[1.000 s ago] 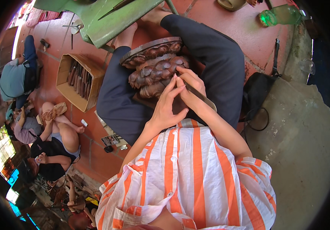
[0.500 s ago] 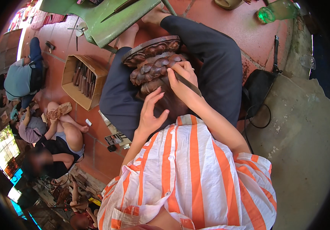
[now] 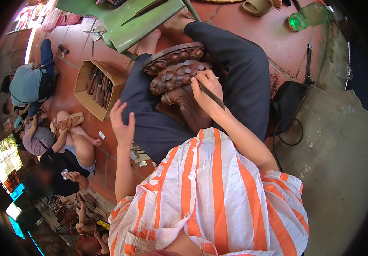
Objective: The person carves a dark wooden object with a small knife while sitting on the floor. They hold the object on their lap and use the knife to shape and refine its surface details.
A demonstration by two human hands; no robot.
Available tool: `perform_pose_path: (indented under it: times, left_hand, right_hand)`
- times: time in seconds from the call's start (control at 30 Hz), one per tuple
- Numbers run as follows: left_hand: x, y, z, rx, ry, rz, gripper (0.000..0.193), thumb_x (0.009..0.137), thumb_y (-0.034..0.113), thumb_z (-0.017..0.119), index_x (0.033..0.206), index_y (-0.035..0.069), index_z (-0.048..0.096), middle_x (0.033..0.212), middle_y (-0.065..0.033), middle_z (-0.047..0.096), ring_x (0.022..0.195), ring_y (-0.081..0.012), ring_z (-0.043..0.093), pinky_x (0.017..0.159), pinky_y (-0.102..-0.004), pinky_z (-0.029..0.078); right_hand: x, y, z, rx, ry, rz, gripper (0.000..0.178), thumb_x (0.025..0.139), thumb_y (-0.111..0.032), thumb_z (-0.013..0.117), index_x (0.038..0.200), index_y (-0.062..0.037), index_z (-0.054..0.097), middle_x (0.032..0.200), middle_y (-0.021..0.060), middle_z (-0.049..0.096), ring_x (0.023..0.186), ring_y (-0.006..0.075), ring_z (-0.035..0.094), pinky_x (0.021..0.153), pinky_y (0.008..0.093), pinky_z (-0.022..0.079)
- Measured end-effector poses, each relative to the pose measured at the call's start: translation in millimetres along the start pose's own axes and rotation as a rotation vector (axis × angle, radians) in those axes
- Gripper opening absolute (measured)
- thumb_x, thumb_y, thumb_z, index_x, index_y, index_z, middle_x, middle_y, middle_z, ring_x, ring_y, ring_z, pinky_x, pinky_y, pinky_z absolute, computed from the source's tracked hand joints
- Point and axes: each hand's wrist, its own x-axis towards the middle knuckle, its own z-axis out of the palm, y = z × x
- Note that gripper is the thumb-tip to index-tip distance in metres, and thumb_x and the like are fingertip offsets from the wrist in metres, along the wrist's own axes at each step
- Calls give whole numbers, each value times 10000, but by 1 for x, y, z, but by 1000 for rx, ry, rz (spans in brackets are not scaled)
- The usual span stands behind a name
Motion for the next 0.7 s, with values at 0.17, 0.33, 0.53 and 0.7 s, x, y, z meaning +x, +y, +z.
perform_pose_path:
  times: [0.17, 0.33, 0.53, 0.7]
  left_hand:
    - [1, 18, 9, -121, -17, 39, 329, 800, 17, 673, 1127, 15, 629, 1286, -165, 569, 1186, -329, 543, 1001, -410, 438]
    - [-5, 81, 66, -429, -250, 210, 360, 779, 20, 694, 1134, 17, 637, 1258, -177, 595, 1148, -326, 588, 970, -386, 475]
    - [6, 120, 126, -576, -349, 197, 932, 787, 100, 736, 1525, 33, 171, 1587, -235, 155, 1308, -339, 476, 928, -386, 518]
    - [2, 115, 138, -585, -378, 153, 1033, 780, 131, 748, 1546, 33, 61, 1591, -266, 92, 1268, -335, 521, 806, -351, 570]
  right_hand:
    - [-14, 13, -11, 115, -22, -14, 112, 893, -62, 587, 931, 21, 651, 924, 168, 673, 820, 305, 681, 736, 360, 536]
    - [-16, 24, -20, 416, -197, 239, 178, 970, -90, 528, 1047, 35, 630, 925, 154, 706, 758, 215, 693, 703, 311, 540]
    - [-2, 45, -10, 267, -123, -50, 169, 918, -125, 584, 1005, -12, 673, 1172, 183, 645, 1060, 337, 627, 910, 400, 481]
    - [1, 45, -7, 166, -194, -47, 174, 908, -111, 595, 973, 17, 693, 1271, 186, 580, 1145, 310, 583, 975, 380, 446]
